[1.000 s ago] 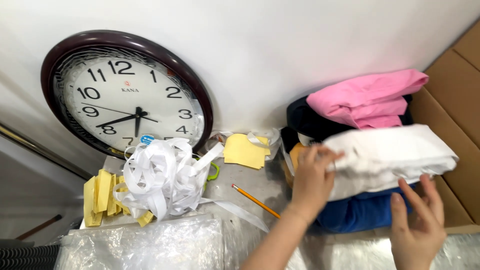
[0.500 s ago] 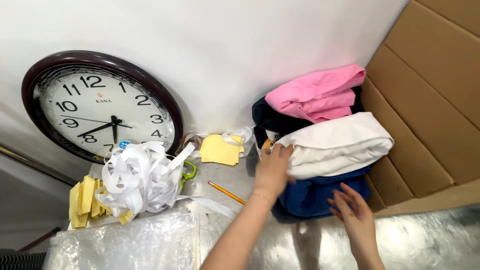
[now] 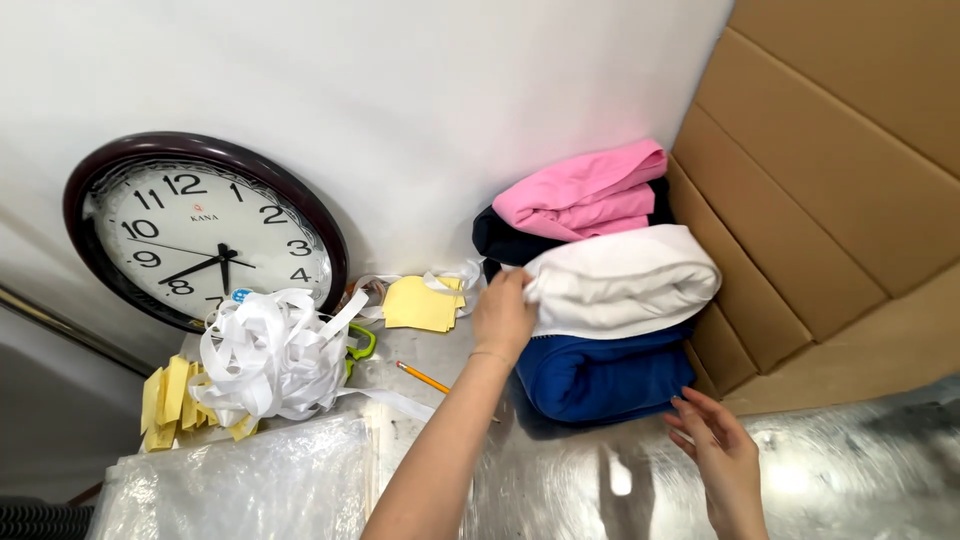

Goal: Removing various clothing items from hangers and folding them on a work table

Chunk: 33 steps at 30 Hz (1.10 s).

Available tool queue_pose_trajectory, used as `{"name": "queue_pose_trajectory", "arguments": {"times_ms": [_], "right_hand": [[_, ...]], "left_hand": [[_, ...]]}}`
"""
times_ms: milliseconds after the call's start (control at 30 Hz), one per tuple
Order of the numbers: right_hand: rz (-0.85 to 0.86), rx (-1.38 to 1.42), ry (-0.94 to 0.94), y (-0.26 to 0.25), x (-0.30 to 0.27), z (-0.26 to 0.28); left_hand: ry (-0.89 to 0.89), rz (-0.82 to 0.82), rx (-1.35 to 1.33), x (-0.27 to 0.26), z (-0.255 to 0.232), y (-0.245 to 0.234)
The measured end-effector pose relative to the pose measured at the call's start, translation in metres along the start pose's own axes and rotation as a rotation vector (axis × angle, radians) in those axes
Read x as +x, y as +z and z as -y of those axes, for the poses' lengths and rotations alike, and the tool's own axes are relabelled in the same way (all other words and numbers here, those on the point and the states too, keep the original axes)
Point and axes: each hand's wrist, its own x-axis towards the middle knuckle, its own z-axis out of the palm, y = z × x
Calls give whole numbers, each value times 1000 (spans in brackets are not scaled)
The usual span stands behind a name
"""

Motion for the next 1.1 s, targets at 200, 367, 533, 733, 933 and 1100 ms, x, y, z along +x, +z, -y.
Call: {"name": "queue_pose_trajectory", "arguments": {"times_ms": [200, 367, 533, 733, 933, 1100], "right_hand": [[48, 74, -67, -28, -16, 1], [109, 91, -164, -51, -85, 60], [75, 164, -267, -92, -143, 95], [-77, 206, -344, -176, -183, 98], [-240, 272, -421, -273, -186, 97], [-348, 306, -432, -336, -161, 112]], "left_hand": [[31, 204, 176, -46, 1, -9], [203, 127, -348, -110, -98, -104], [54, 353, -518, -158, -184, -173], [99, 419, -626, -183, -247, -166], [199, 571, -685, -210, -309, -98], [221, 674, -652, -212, -375, -52]]}}
